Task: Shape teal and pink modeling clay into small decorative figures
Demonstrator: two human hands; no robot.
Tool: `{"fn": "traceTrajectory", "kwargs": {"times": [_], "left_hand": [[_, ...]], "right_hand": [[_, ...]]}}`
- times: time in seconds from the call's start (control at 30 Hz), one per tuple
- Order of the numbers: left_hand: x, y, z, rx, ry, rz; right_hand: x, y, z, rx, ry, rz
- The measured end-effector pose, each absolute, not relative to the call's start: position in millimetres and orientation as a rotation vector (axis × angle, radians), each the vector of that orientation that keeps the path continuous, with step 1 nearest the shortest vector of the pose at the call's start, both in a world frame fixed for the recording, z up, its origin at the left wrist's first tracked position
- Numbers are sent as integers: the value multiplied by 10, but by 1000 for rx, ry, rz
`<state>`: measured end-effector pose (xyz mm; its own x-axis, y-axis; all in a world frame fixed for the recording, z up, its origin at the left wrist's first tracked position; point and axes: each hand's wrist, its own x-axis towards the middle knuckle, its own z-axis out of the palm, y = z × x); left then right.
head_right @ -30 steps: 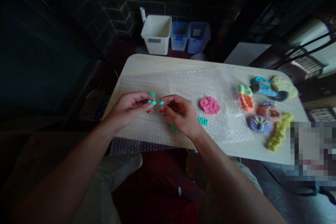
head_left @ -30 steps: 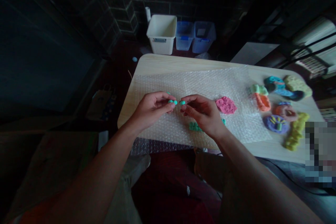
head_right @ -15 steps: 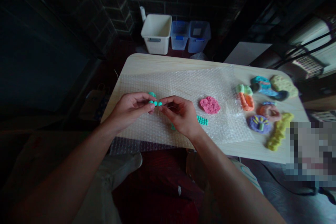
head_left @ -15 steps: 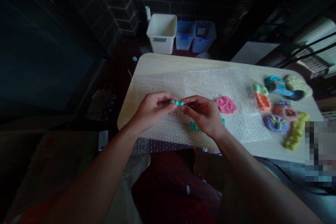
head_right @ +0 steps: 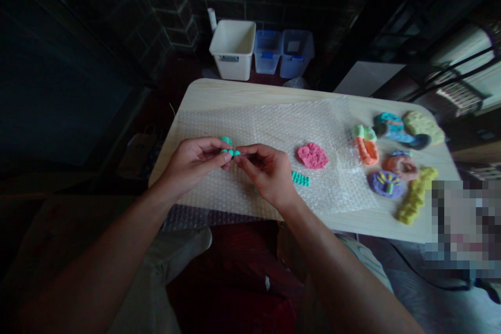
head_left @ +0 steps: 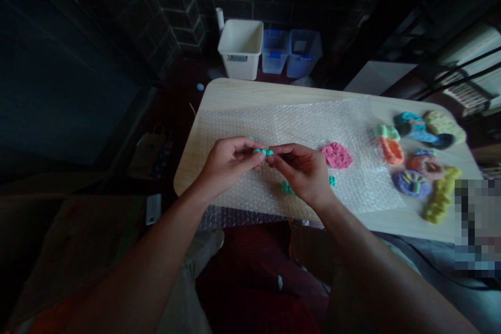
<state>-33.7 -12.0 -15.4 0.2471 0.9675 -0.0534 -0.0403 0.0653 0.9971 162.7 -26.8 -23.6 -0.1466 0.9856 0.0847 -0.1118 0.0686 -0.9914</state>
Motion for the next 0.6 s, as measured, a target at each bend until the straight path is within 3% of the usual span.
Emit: {"fn": "traceTrajectory", "kwargs": {"times": [0.6], "left_hand": [[-338,-131,-136,1265,1024,1002]], "right_hand": [[1618,-276,-243,-1030,-1257,1314]]}}
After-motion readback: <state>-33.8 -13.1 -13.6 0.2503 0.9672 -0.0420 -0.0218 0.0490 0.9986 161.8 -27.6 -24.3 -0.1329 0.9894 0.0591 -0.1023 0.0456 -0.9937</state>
